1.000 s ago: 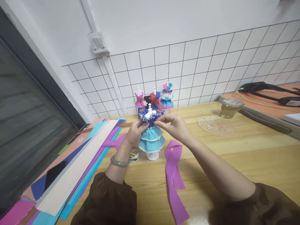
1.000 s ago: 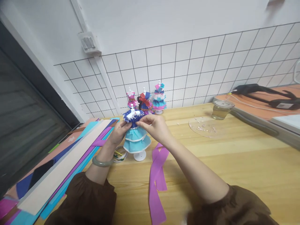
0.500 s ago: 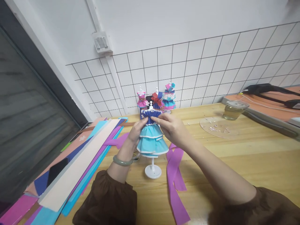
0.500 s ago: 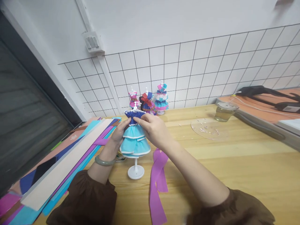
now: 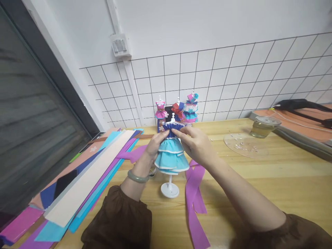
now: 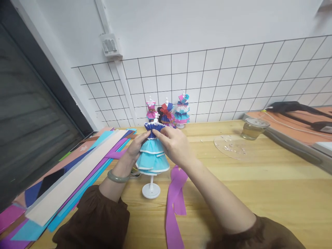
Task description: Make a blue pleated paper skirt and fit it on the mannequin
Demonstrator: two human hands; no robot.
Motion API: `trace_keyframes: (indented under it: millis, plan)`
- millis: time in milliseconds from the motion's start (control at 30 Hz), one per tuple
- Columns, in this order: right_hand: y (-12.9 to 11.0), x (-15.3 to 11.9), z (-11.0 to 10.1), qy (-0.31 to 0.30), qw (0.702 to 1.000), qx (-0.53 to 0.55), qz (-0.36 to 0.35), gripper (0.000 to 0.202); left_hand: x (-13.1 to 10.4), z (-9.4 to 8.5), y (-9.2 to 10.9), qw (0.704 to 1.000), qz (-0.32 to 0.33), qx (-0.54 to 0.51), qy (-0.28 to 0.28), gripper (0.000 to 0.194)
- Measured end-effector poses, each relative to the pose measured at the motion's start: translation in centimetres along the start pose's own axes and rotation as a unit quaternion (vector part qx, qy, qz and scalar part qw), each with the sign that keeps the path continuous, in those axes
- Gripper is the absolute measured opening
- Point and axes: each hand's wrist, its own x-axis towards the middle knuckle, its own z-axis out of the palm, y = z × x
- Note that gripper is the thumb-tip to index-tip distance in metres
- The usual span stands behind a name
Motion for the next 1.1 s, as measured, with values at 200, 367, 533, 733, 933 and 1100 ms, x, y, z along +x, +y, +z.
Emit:
trace_keyframes:
  millis: [200,367,533,733,933,1100]
  plan:
    - [0.2,-0.22,0.46,-0.013,0.999,-0.045,0.0,0.035,0.16,0.13,-0.19,1.0,-0.003,-0.016,0.004,0.026]
    - [-0.13,-0.09,0.18,-0.025,0.999,-0.017,0.016,0.036,0.25,0.1,-0.27,1.0,-0.005,-0.019,0.0,0.024]
    - [-0.43,0.14,-0.28,0.017,0.993,0.097,0.064,0.033,0.33,-0.07,-0.14,1.0,0.009,-0.013,0.015,0.027]
    - [-0.21,0.0,-0.2,0.045,0.998,0.042,0.026,0.031,0.19,0.16,-0.02,1.0,0.009,-0.024,0.016,0.026]
    - [-0.18,0.01,-0.06,0.008,0.996,-0.083,-0.008,0.03,-0.07,0.59,0.01,0.999,-0.005,-0.041,0.017,0.028]
    - [-0.19,0.01,-0.09,-0.009,0.997,-0.082,-0.003,0.03,-0.26,0.85,0.19,0.999,-0.011,-0.037,0.03,0.029]
